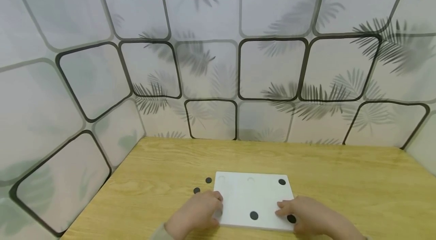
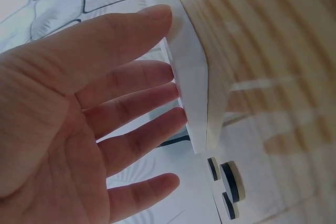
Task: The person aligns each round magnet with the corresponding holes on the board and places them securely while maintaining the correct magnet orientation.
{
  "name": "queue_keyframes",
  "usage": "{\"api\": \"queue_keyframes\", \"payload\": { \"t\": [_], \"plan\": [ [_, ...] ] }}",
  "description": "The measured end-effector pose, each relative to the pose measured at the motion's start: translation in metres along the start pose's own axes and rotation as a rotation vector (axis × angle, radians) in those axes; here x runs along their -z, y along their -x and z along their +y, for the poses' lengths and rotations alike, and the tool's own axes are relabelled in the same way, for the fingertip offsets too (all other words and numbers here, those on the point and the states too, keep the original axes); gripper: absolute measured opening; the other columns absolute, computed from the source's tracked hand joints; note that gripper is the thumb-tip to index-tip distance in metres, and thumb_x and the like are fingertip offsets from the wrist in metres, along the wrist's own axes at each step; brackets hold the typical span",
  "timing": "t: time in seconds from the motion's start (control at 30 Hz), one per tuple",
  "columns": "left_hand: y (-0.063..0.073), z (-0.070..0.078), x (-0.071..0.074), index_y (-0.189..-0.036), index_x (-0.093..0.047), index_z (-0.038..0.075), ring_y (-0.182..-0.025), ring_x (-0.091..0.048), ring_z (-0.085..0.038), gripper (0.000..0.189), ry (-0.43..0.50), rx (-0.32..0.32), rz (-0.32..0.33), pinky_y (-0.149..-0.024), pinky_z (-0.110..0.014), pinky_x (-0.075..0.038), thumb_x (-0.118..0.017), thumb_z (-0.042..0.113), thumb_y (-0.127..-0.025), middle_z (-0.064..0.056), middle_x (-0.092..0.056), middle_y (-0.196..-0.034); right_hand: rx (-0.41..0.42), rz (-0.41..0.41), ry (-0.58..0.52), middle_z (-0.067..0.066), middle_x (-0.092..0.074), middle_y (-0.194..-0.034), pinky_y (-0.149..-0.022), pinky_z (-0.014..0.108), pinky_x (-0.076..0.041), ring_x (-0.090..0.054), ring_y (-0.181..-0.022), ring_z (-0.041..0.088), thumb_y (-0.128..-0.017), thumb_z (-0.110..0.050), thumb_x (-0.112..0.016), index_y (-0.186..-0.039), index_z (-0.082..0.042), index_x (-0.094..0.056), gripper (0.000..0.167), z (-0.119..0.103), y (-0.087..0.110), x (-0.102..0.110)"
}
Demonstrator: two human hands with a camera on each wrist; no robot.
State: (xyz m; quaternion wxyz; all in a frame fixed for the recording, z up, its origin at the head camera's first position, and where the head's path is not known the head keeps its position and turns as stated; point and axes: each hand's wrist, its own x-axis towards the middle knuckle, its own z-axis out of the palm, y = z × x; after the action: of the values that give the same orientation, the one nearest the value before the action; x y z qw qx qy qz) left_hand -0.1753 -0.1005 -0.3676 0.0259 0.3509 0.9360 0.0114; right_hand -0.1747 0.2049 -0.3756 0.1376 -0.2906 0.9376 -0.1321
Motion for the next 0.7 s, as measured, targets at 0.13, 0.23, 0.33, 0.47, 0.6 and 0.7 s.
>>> {"api": "queue_keyframes", "payload": {
  "t": [0.13, 0.23, 0.33, 0.47, 0.6, 0.7],
  "plan": [
    [0.001, 0.000, 0.002, -0.082, -0.073, 0.016, -0.088, -0.059, -0.008, 0.019, -0.009, -0.006, -0.001, -0.072, -0.022, -0.050, -0.082, 0.029, -0.071, 0.006, -0.064, -0.103, 0.026, 0.021, 0.026, 0.005, -0.064, -0.123, -0.086, 0.040, -0.050, -0.058, -0.108, 0.035, -0.065, -0.001, -0.072, -0.110, -0.022, -0.072, 0.050, 0.000, 0.001, -0.001],
    [0.001, 0.000, 0.004, -0.083, -0.073, 0.016, -0.089, -0.060, -0.009, 0.020, -0.019, -0.012, -0.007, -0.073, -0.023, -0.050, -0.082, 0.029, -0.071, 0.005, -0.065, -0.104, 0.034, 0.029, 0.038, 0.006, -0.064, -0.122, -0.086, 0.042, -0.049, -0.058, -0.108, 0.035, -0.065, -0.001, -0.071, -0.110, -0.021, -0.072, 0.049, 0.000, 0.002, 0.000],
    [0.000, -0.002, 0.005, -0.086, -0.072, 0.016, -0.091, -0.061, -0.008, 0.020, -0.016, -0.016, -0.017, -0.074, -0.023, -0.050, -0.082, 0.027, -0.071, 0.005, -0.065, -0.105, 0.042, 0.032, 0.044, 0.006, -0.064, -0.122, -0.085, 0.043, -0.049, -0.059, -0.106, 0.034, -0.066, -0.003, -0.072, -0.110, -0.020, -0.072, 0.047, 0.000, 0.002, 0.001],
    [0.000, -0.005, 0.006, -0.088, -0.072, 0.016, -0.091, -0.061, -0.008, 0.021, -0.004, -0.019, 0.008, -0.074, -0.023, -0.050, -0.082, 0.025, -0.071, 0.005, -0.064, -0.104, 0.063, 0.043, 0.057, 0.006, -0.065, -0.121, -0.082, 0.040, -0.050, -0.060, -0.102, 0.033, -0.066, -0.005, -0.073, -0.110, -0.018, -0.072, 0.046, 0.000, 0.003, 0.003],
    [0.002, -0.011, 0.011, -0.094, -0.073, 0.012, -0.091, -0.063, -0.013, 0.027, -0.005, -0.010, 0.068, -0.075, -0.024, -0.052, -0.081, 0.022, -0.071, 0.000, -0.065, -0.106, 0.073, 0.052, 0.069, 0.007, -0.065, -0.120, -0.080, 0.039, -0.050, -0.061, -0.100, 0.032, -0.066, -0.005, -0.073, -0.109, -0.017, -0.072, 0.045, 0.000, 0.003, 0.003],
    [0.007, -0.018, 0.016, -0.099, -0.072, 0.008, -0.093, -0.064, -0.018, 0.031, 0.012, 0.012, 0.081, -0.076, -0.028, -0.053, -0.080, 0.022, -0.072, -0.004, -0.065, -0.109, 0.083, 0.064, 0.081, 0.007, -0.066, -0.120, -0.080, 0.038, -0.050, -0.061, -0.099, 0.032, -0.066, -0.005, -0.074, -0.108, -0.016, -0.072, 0.044, -0.001, 0.004, 0.002]
  ]
}}
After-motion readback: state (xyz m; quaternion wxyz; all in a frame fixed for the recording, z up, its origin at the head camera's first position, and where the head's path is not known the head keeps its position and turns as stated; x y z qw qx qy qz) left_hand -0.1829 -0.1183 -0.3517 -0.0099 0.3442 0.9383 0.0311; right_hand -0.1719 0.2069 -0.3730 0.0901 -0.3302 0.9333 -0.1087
